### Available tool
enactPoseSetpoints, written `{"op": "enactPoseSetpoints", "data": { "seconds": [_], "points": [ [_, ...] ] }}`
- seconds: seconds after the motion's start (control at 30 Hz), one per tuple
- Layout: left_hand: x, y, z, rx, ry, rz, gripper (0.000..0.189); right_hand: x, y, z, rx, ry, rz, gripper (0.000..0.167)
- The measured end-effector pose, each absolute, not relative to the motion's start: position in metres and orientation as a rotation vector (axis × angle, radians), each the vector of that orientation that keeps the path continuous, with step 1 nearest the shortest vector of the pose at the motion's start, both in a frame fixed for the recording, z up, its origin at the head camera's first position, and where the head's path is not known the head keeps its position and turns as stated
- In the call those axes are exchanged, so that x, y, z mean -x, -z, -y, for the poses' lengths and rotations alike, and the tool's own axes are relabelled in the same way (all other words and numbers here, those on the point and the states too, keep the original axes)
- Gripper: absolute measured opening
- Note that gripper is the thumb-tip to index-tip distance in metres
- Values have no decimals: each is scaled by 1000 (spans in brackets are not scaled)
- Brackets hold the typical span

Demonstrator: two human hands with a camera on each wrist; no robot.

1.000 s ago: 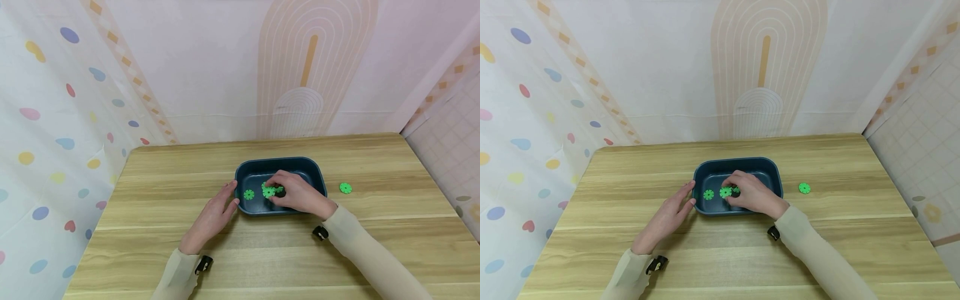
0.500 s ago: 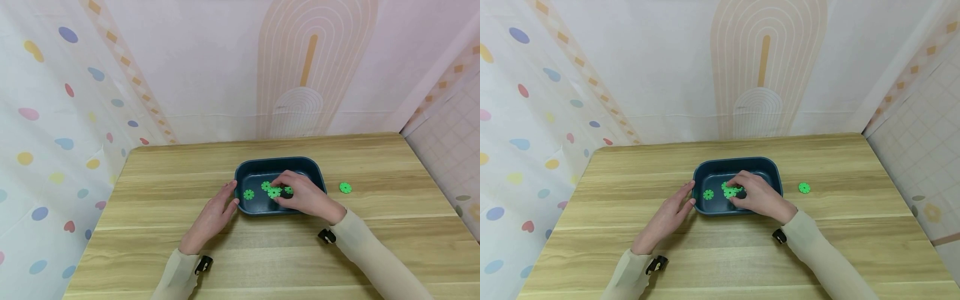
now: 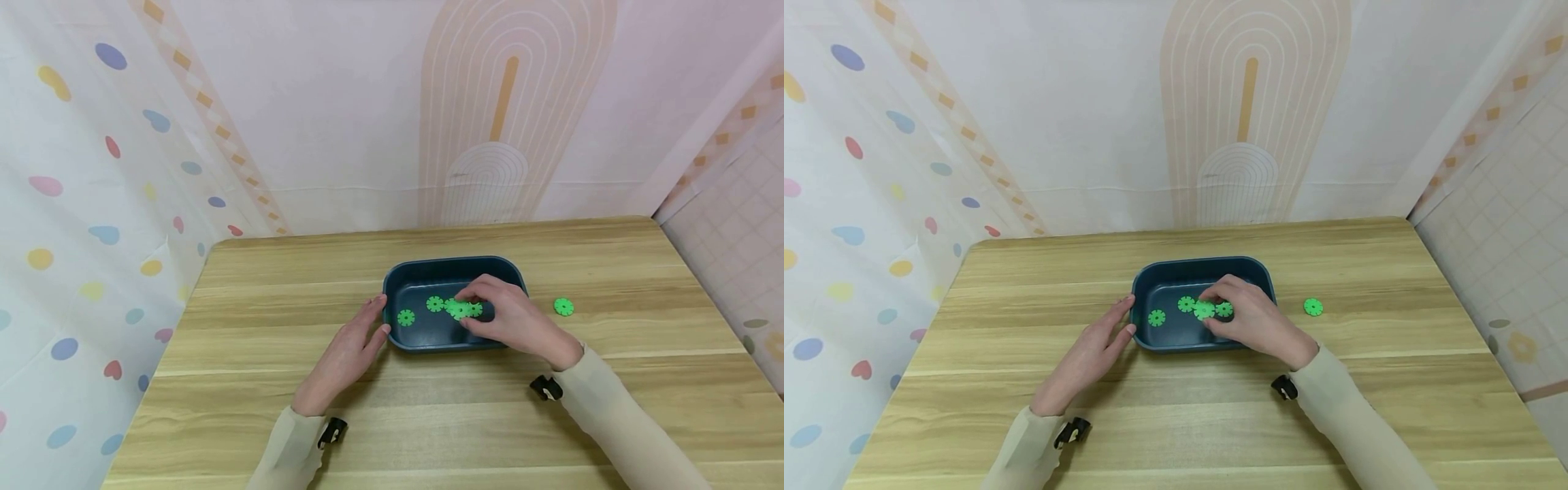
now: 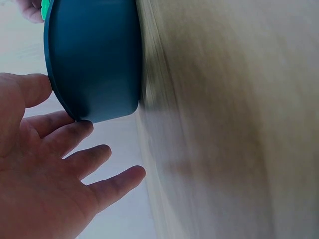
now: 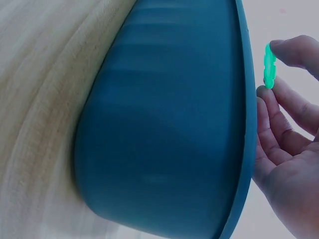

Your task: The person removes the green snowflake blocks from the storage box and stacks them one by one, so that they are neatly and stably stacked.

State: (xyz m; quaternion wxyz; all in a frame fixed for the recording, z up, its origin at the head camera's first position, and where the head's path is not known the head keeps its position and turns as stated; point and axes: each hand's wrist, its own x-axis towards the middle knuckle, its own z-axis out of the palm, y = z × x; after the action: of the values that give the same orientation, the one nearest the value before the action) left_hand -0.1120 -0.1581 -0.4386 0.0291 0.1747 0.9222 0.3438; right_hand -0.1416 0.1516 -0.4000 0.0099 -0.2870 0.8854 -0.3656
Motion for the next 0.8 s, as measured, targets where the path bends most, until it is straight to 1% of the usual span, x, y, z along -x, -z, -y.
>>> {"op": "enactPoseSetpoints", "data": {
  "seconds": [0.8],
  "points": [
    [113, 440, 158, -555, -1071, -2844, 55, 141, 403, -177, 850, 1197, -2832, 31]
  ]
}}
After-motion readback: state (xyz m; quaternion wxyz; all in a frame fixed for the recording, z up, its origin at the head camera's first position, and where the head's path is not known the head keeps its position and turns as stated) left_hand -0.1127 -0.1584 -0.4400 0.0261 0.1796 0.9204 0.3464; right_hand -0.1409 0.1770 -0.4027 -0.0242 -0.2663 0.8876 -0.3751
